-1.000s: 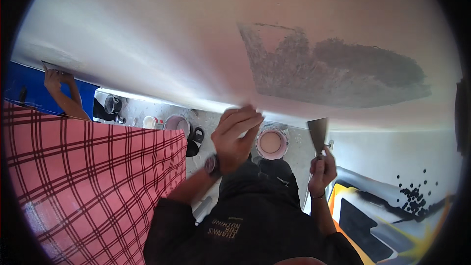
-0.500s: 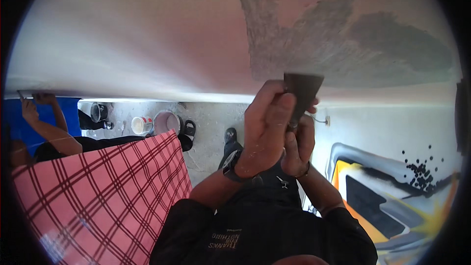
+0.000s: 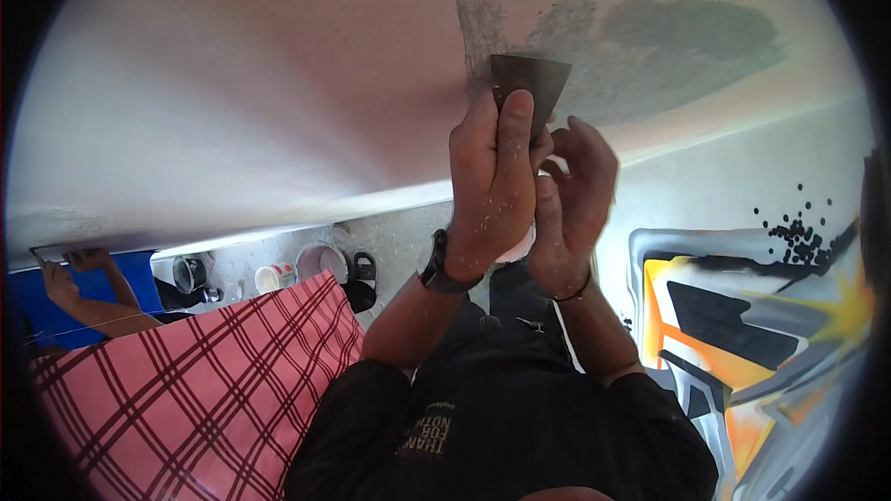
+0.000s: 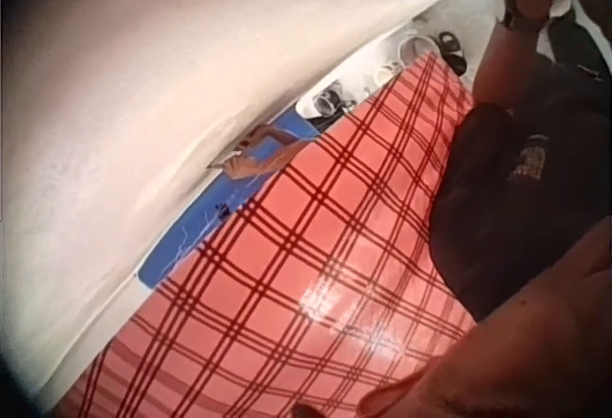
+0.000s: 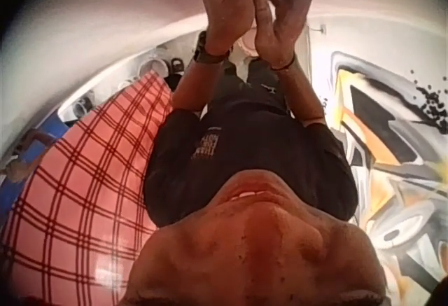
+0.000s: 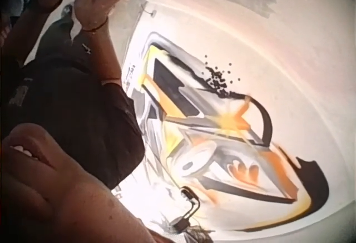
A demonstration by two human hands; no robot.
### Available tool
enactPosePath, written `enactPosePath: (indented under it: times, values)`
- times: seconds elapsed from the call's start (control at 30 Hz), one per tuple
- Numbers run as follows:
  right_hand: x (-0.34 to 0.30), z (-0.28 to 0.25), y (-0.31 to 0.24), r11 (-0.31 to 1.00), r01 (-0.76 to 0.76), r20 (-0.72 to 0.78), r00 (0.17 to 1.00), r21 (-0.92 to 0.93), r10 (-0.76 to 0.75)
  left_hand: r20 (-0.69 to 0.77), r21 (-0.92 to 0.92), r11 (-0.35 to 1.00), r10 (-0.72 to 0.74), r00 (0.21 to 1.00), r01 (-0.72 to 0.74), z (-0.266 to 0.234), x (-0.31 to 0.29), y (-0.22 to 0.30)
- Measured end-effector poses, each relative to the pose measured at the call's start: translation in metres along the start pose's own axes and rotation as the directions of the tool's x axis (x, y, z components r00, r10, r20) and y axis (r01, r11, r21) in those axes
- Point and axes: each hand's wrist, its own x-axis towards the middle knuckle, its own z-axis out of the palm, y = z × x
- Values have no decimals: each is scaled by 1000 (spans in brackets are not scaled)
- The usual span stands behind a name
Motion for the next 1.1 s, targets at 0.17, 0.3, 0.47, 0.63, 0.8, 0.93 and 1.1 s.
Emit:
enactPosePath:
  times: [0.17,0.3,0.47,0.63,0.8,0.93,1.1]
  values:
    - [-29,-18,17,974,-207,189,957,-93,222,18,-138,979,-152,988,153,14,-2,6]
    - [-25,-8,11,945,-314,-12,949,-87,314,1,-167,951,-264,964,261,22,-5,11]
    - [-23,-8,28,972,-173,-8,985,-161,174,-145,72,990,-107,984,118,17,-16,-3]
    - [-31,3,39,984,-171,18,985,-50,172,-208,-89,985,-160,965,144,21,-6,6]
    - [-27,10,42,996,-90,22,996,-29,90,-202,3,992,-122,972,125,12,1,2]
    - [-17,21,26,997,-29,-45,999,-77,26,-219,-1,997,-76,973,78,11,2,9]
    - [-18,13,28,997,-52,4,999,-52,53,-244,-40,995,-98,965,91,15,-1,7]
